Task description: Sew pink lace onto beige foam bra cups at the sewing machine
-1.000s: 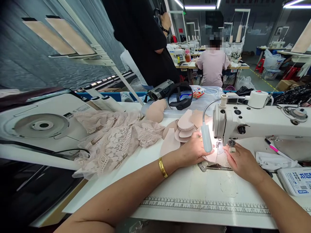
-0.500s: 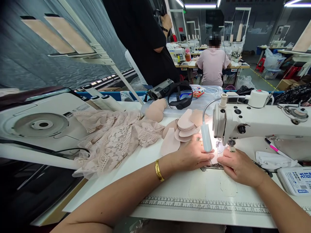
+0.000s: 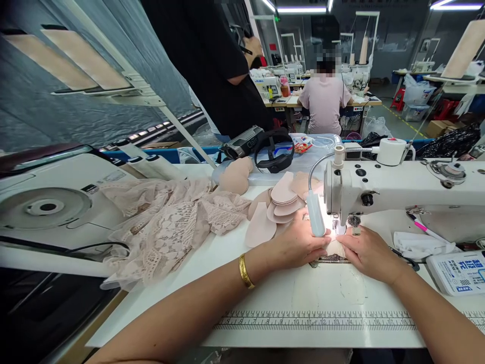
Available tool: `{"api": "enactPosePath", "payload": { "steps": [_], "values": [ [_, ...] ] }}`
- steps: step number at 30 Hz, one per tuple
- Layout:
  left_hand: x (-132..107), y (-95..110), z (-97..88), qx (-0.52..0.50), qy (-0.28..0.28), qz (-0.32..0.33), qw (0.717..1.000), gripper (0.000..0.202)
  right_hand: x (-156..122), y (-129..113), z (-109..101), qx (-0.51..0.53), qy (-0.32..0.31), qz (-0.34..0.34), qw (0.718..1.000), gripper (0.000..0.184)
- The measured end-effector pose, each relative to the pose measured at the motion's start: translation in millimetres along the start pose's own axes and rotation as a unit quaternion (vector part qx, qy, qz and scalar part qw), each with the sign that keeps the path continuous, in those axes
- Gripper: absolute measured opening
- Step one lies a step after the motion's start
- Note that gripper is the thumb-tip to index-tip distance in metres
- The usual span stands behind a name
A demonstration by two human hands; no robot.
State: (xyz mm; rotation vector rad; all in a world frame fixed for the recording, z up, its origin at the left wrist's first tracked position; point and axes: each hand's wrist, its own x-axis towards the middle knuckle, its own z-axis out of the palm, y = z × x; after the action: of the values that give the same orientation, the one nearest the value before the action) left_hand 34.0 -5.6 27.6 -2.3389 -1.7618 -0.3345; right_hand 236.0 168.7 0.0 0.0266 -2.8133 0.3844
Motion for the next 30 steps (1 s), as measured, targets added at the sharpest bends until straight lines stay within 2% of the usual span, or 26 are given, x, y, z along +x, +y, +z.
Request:
{"api": "enactPosePath", "payload": {
  "steps": [5,11,15,20,22,25,28,30],
  "values": [
    [6,-7,1.4,-0.006,0.012,-0.009,1.000,0.014,2,4,8,-0.036,0.019,0.018,0.999,0.030],
    [19,-22,5.6,-0.041,0.034,-0.042,0.998,0.023,3,6,11,-0.057,0.033,0.033,0.997,0.030],
    [18,-8,8.3,0.003,0.017,-0.051,0.999,0.014,-2,9,15,-0.054,0.032,0.030,0.998,0.033],
    [-18,32,-2.4,0.045,-0.023,0.002,0.999,0.016,-16,26,35,-0.071,0.040,0.031,0.996,0.035],
    [-37,39,-9.4,0.032,-0.038,-0.015,0.999,0.017,-20,36,44,-0.067,0.040,0.035,0.996,0.036],
    [-63,35,-20.5,0.020,-0.042,-0.082,0.996,0.014,-23,45,52,-0.061,0.033,0.040,0.997,0.036],
    [-83,25,-31.8,0.008,-0.012,-0.158,0.987,0.014,-25,47,55,-0.057,0.037,0.043,0.997,0.035],
    [-93,17,-40.2,0.002,0.015,-0.199,0.980,0.016,-25,46,54,-0.051,0.063,0.041,0.996,0.035]
  ]
}}
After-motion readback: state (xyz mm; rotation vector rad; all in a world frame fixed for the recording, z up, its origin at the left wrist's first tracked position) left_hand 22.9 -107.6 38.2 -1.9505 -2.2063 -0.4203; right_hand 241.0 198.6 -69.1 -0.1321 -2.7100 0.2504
